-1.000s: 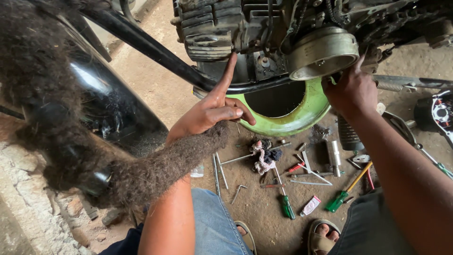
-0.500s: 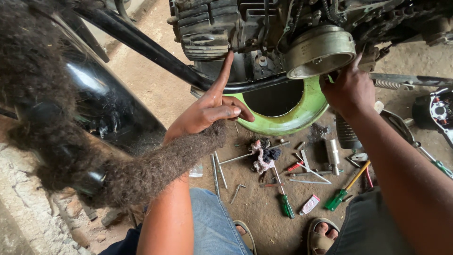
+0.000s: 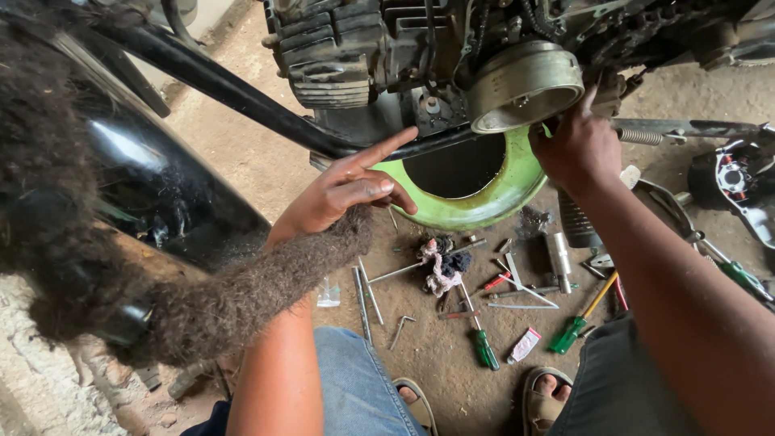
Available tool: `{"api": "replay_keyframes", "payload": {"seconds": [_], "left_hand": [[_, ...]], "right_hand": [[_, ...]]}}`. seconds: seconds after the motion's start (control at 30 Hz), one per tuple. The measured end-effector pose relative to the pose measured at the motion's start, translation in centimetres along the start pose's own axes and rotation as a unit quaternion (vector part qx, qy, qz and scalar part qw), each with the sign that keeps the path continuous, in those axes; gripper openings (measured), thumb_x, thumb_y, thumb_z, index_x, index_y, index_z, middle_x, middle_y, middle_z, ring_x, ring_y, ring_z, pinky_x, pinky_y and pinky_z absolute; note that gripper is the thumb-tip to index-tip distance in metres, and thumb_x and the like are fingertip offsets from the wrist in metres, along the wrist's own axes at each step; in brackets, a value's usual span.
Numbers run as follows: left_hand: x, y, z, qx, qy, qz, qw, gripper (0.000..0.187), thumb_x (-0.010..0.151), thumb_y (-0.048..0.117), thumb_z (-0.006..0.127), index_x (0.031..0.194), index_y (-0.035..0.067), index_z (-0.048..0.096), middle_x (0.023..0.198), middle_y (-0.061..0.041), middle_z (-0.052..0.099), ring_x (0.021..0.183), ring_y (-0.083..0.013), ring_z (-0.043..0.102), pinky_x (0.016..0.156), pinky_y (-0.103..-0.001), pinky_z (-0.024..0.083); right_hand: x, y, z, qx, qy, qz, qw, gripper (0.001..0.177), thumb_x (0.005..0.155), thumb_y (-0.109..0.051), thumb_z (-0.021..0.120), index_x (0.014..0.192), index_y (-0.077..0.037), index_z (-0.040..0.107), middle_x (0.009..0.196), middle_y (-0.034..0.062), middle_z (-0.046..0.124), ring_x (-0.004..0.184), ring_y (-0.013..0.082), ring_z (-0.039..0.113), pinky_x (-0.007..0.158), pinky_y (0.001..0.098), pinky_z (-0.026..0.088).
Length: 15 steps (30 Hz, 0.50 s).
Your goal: A person is repairing a motorcycle engine, specifically working on the stator and engine cover.
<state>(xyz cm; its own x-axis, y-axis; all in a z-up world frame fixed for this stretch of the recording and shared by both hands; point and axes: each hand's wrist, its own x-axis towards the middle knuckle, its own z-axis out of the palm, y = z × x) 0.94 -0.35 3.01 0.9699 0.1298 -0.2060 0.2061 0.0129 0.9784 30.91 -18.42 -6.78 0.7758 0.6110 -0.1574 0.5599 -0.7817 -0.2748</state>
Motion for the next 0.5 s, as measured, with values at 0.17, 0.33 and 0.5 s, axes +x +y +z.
{"api": "replay_keyframes", "payload": {"seconds": [0.17, 0.33, 0.5], "left_hand": [[0.0, 0.0, 0.0, -0.002, 0.002, -0.002, 1.000, 0.084, 0.092, 0.035, 0.057, 0.166, 0.007, 0.028, 0.104, -0.011, 0.079, 0.101, -0.0175, 0.070, 0.098, -0.033, 0.050], [0.2, -0.3, 0.0, 0.012, 0.013, 0.001, 1.000, 0.083, 0.091, 0.037, 0.059, 0.164, 0.007, 0.032, 0.104, -0.012, 0.080, 0.097, -0.0198, 0.071, 0.096, -0.034, 0.053], [0.1, -0.6, 0.1, -0.044, 0.018, 0.005, 0.999, 0.079, 0.092, 0.034, 0.060, 0.163, 0.006, 0.036, 0.108, -0.016, 0.077, 0.106, -0.0229, 0.072, 0.099, -0.036, 0.053]], "right_hand": [[0.2, 0.1, 0.3, 0.003, -0.017, 0.012, 1.000, 0.102, 0.101, -0.053, 0.060, 0.159, 0.011, 0.006, 0.091, 0.0293, 0.070, 0.074, 0.0406, 0.072, 0.066, 0.0487, 0.061], [-0.3, -0.4, -0.6, 0.015, -0.031, 0.026, 0.999, 0.100, 0.103, -0.052, 0.056, 0.161, 0.010, 0.003, 0.089, 0.0288, 0.070, 0.073, 0.0404, 0.072, 0.067, 0.0485, 0.061], [-0.6, -0.7, -0.9, 0.025, -0.026, 0.015, 0.999, 0.101, 0.102, -0.050, 0.056, 0.160, 0.010, -0.001, 0.091, 0.0314, 0.070, 0.075, 0.0438, 0.071, 0.068, 0.0511, 0.061]]}}
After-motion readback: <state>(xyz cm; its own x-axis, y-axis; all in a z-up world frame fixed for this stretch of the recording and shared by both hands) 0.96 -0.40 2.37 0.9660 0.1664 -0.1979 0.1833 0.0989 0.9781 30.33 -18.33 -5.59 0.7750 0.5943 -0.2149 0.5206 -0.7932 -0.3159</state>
